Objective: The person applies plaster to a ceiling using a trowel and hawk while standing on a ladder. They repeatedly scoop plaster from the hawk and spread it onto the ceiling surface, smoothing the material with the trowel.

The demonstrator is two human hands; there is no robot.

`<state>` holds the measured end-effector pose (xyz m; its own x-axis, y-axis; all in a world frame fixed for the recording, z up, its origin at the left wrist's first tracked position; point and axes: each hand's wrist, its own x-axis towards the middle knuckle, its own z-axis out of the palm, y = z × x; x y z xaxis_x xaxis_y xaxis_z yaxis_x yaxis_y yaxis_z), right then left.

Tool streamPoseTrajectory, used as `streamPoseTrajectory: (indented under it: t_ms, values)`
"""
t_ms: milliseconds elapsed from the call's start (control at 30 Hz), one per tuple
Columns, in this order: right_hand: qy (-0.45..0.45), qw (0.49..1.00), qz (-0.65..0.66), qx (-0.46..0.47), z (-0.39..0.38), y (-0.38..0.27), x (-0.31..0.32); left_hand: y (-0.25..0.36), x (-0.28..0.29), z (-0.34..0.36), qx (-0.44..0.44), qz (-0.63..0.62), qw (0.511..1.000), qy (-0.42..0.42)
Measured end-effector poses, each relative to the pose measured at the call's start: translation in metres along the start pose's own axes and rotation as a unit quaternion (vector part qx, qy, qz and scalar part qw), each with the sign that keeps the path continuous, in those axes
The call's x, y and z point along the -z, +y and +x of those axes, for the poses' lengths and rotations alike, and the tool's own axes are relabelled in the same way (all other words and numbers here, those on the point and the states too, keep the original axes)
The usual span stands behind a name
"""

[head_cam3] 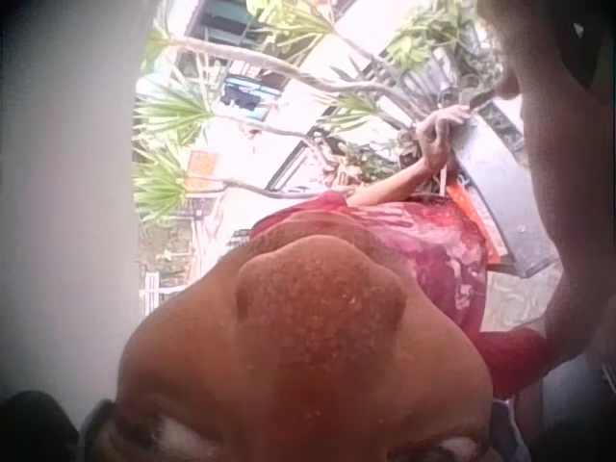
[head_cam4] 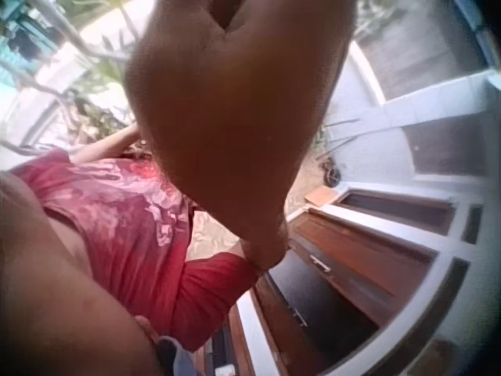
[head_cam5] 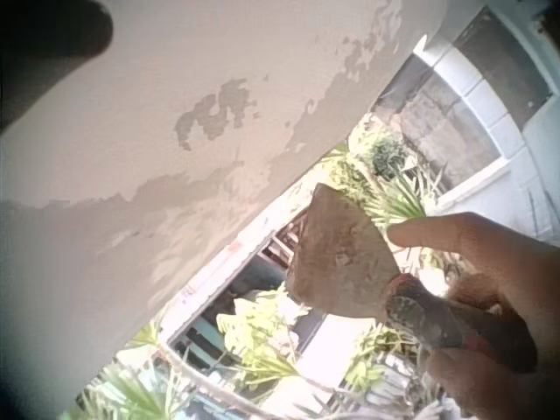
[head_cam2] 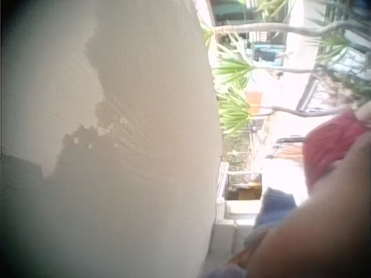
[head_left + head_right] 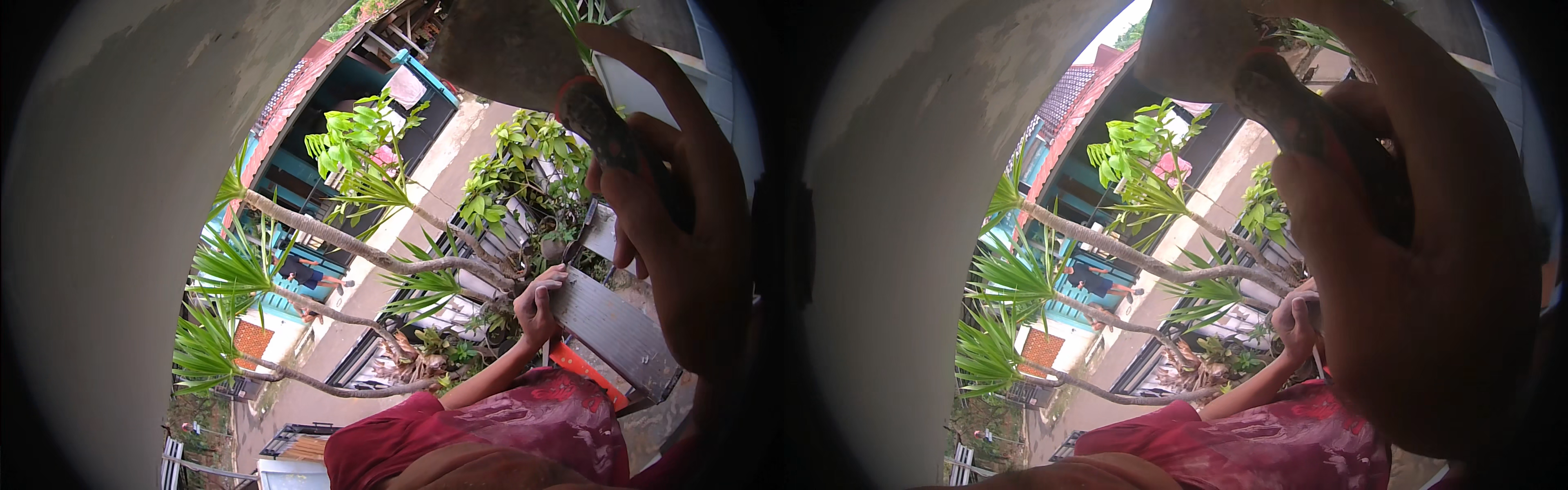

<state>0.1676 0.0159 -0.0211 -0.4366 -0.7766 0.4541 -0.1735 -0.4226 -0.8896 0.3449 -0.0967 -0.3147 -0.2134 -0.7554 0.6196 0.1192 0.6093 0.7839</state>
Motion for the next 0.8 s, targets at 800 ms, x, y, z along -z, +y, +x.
streamPoseTrajectory:
  t_ms: [800]
  values:
    - [-0.066,0.954,-0.146,0.254,0.119,-0.024,0.037,0.216,-0.088,0.321,-0.254,-0.189,0.945,-0.079]
